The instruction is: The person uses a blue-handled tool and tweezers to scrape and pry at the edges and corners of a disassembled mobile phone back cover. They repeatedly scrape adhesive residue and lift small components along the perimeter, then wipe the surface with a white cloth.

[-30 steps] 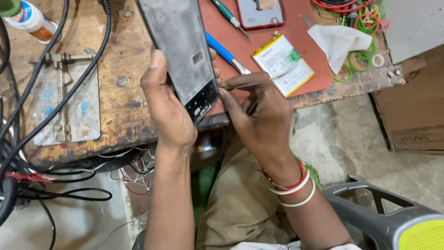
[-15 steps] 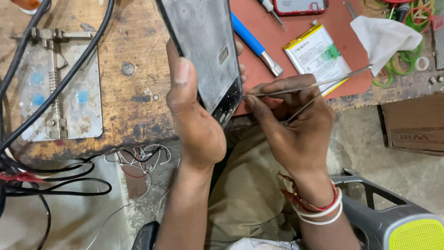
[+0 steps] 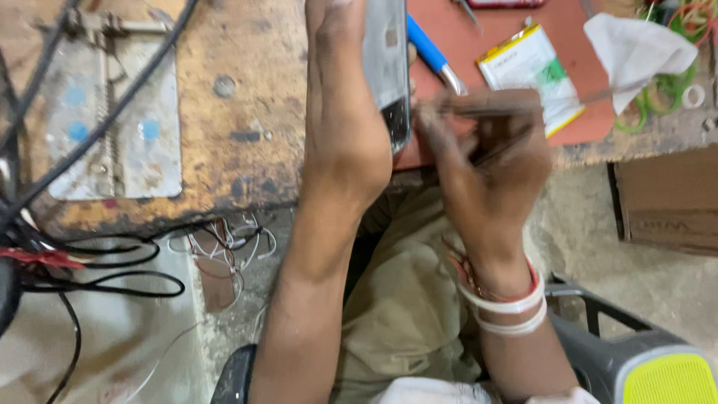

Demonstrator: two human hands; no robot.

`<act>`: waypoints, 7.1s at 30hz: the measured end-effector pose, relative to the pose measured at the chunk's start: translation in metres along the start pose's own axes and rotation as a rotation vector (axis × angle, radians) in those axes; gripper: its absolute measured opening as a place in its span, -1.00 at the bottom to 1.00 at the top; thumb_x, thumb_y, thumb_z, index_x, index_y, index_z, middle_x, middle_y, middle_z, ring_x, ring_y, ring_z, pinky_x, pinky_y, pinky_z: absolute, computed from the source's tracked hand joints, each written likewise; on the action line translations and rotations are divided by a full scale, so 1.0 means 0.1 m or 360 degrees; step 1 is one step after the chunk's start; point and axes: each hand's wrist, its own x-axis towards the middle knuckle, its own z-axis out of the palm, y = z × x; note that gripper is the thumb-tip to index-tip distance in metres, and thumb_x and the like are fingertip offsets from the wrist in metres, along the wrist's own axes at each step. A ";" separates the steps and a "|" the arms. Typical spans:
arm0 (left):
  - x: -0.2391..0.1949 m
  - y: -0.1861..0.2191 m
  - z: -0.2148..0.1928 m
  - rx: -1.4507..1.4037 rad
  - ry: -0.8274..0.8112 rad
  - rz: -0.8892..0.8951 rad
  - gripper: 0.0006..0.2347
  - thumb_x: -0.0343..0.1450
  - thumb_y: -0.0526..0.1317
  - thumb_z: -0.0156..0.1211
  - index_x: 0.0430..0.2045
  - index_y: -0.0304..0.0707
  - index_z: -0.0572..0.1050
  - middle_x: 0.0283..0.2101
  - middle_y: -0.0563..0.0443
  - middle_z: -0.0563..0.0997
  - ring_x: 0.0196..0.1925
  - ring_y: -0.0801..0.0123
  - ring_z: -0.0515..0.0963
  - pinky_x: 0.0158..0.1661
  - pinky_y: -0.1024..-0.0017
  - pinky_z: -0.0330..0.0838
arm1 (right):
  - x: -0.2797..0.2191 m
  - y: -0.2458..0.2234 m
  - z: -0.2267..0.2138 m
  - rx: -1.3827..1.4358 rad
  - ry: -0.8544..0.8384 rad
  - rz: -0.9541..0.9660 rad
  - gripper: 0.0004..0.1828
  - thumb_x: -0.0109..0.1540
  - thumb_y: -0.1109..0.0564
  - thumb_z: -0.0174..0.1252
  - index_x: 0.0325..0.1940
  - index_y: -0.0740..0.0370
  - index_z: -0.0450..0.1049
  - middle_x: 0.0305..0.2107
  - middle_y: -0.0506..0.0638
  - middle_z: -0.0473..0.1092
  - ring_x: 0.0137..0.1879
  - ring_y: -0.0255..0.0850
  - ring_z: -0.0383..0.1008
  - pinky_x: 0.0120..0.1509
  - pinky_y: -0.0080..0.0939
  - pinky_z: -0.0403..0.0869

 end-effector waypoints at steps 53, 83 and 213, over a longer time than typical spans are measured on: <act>-0.04 -0.22 0.02 -0.0117 -0.0086 -0.0169 -0.74 0.64 -0.22 -0.28 0.12 -0.37 0.30 0.02 -0.19 0.52 0.03 0.08 0.59 0.15 0.26 0.48 | -0.04 -0.18 -0.05 -0.0215 0.0059 0.0296 -0.70 0.21 0.34 0.30 -0.10 0.38 0.30 -0.27 -0.04 0.46 -0.12 -0.40 0.57 -0.09 -0.46 0.52; -0.37 0.03 -0.06 -0.1120 -0.0024 -0.0447 -0.51 0.64 -0.05 -0.10 0.41 -0.37 0.09 0.16 -0.40 0.43 0.06 0.02 0.48 0.12 0.15 0.42 | -0.23 -0.01 -0.05 -0.0129 0.0067 0.0074 -0.70 0.41 0.40 0.33 0.05 0.42 0.30 -0.12 0.07 0.48 -0.10 -0.38 0.53 -0.16 -0.50 0.45; -1.20 0.38 -0.06 -0.0522 0.0426 0.0042 -0.49 0.52 -0.28 0.37 0.18 -0.01 0.08 0.19 -0.15 0.24 0.30 0.03 0.46 0.37 0.13 0.45 | -0.08 -0.18 -0.09 -0.0171 -0.0235 0.0263 -0.60 0.32 0.55 0.20 0.10 0.39 0.19 -0.15 0.21 0.49 -0.03 -0.19 0.61 0.07 -0.31 0.63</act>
